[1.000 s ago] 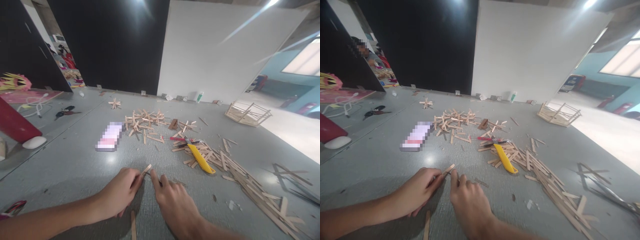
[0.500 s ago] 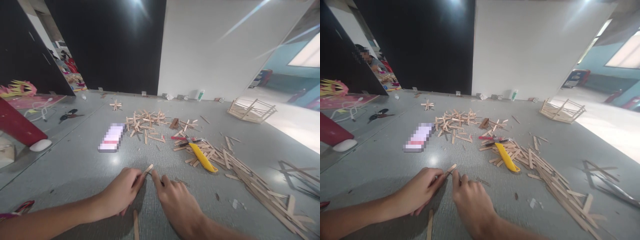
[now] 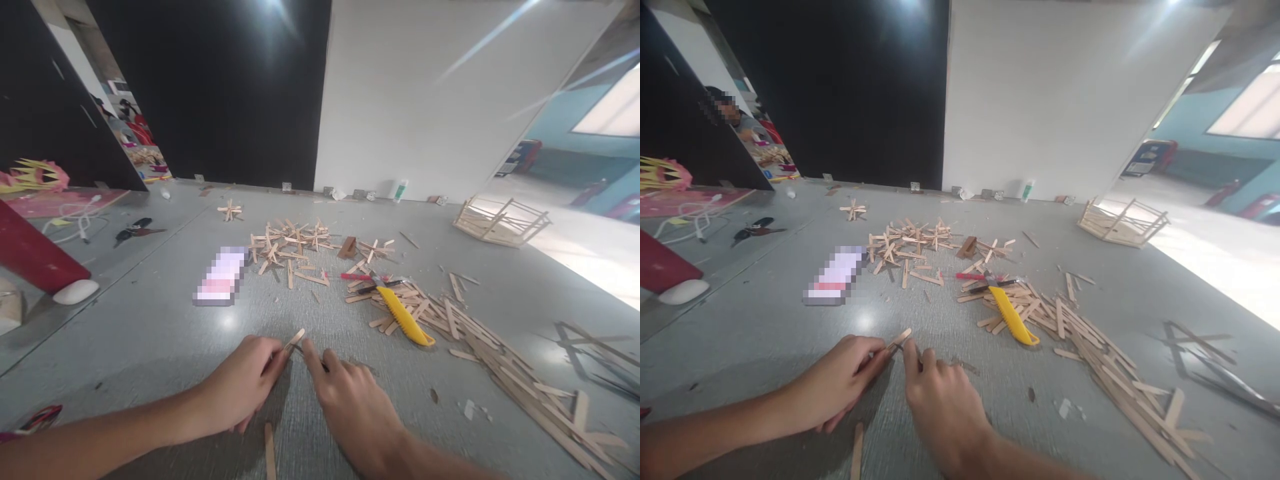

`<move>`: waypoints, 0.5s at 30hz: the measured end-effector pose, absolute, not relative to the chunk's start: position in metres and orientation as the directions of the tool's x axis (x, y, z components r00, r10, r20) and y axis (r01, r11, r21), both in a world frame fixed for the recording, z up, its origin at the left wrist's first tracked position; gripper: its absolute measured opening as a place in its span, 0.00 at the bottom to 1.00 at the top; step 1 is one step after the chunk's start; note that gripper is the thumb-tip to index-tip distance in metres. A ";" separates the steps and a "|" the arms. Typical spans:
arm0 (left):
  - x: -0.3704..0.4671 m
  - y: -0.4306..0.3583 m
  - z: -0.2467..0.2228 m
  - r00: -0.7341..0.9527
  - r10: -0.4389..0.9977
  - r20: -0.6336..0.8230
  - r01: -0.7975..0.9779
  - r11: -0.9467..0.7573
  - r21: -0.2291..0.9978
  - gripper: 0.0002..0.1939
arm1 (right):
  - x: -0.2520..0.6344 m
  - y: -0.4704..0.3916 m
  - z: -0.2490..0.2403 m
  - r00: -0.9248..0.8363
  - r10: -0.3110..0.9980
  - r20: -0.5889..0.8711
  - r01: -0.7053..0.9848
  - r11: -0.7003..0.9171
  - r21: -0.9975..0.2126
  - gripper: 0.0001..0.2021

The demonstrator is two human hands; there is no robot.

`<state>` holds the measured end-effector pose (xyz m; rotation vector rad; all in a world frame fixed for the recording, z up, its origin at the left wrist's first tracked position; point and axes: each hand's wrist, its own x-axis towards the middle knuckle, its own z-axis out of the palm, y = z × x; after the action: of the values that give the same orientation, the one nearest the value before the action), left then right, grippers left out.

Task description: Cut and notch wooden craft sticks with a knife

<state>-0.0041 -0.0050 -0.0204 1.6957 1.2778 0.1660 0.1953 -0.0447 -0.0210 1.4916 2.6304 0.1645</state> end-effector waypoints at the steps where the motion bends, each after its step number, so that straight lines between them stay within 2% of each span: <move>1: -0.004 -0.005 -0.021 0.442 0.794 -0.419 0.662 0.027 0.749 0.23 | 0.195 -0.045 -0.021 -0.520 0.854 -0.037 0.840 0.518 0.160 0.35; 8: -0.002 -0.009 -0.017 0.412 0.822 -0.394 0.662 0.027 0.749 0.24 | 0.192 -0.048 -0.014 -0.579 0.814 0.042 0.793 0.551 0.262 0.33; 15: -0.001 -0.010 -0.016 0.426 0.832 -0.356 0.669 -0.025 0.743 0.23 | 0.192 -0.049 -0.015 -0.540 0.840 0.039 0.822 0.518 0.237 0.33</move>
<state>-0.0007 -0.0097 -0.0160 1.7510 1.3020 0.2198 0.1917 -0.0486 -0.0150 1.4637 2.6663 0.3496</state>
